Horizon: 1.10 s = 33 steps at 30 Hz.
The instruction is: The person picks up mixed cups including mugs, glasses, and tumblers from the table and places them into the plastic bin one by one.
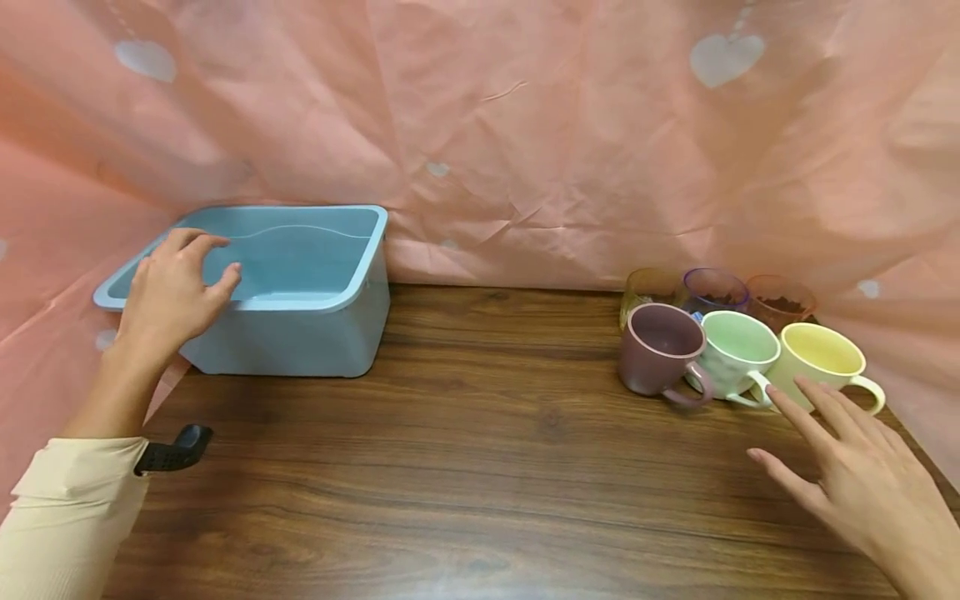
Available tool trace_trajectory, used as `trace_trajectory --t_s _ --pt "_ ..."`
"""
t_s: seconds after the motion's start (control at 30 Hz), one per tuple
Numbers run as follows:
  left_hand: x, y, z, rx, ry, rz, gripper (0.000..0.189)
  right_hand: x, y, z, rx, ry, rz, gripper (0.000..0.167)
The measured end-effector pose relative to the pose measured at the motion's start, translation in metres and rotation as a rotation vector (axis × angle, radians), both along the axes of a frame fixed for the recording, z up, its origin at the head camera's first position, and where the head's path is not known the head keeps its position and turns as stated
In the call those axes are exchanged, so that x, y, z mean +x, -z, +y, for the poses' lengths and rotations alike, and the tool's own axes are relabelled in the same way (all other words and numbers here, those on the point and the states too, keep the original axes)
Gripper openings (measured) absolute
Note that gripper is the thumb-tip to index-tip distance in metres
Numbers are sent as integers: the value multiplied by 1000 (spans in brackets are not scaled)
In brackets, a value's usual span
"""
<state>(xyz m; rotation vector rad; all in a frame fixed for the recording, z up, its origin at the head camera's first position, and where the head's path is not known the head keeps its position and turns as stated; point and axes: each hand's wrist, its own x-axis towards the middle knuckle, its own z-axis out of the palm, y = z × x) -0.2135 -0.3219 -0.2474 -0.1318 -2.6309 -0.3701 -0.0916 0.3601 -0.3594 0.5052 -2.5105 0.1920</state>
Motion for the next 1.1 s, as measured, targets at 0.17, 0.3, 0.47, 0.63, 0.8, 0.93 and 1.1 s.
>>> trace_trajectory --t_s 0.17,0.3,0.47,0.63,0.8,0.93,1.1 --pt "-5 -5 -17 -12 -27 -75 46 1 1 0 7 10 -17 75" --pt "-8 -9 -29 -22 -48 -112 49 2 2 -1 10 23 -35 75" --pt "-11 -10 -39 -20 -66 -118 49 2 2 -1 8 15 -13 75" --pt "-14 -6 -44 -21 -75 -137 52 2 1 -1 11 4 7 80" --pt "-16 -5 -49 0 -98 -161 54 2 2 1 14 17 0 79" --pt "-17 -5 -54 5 -108 -187 56 2 4 0 10 19 14 85" --pt "-19 -3 -58 -8 -133 -197 55 3 5 -1 8 20 36 90"
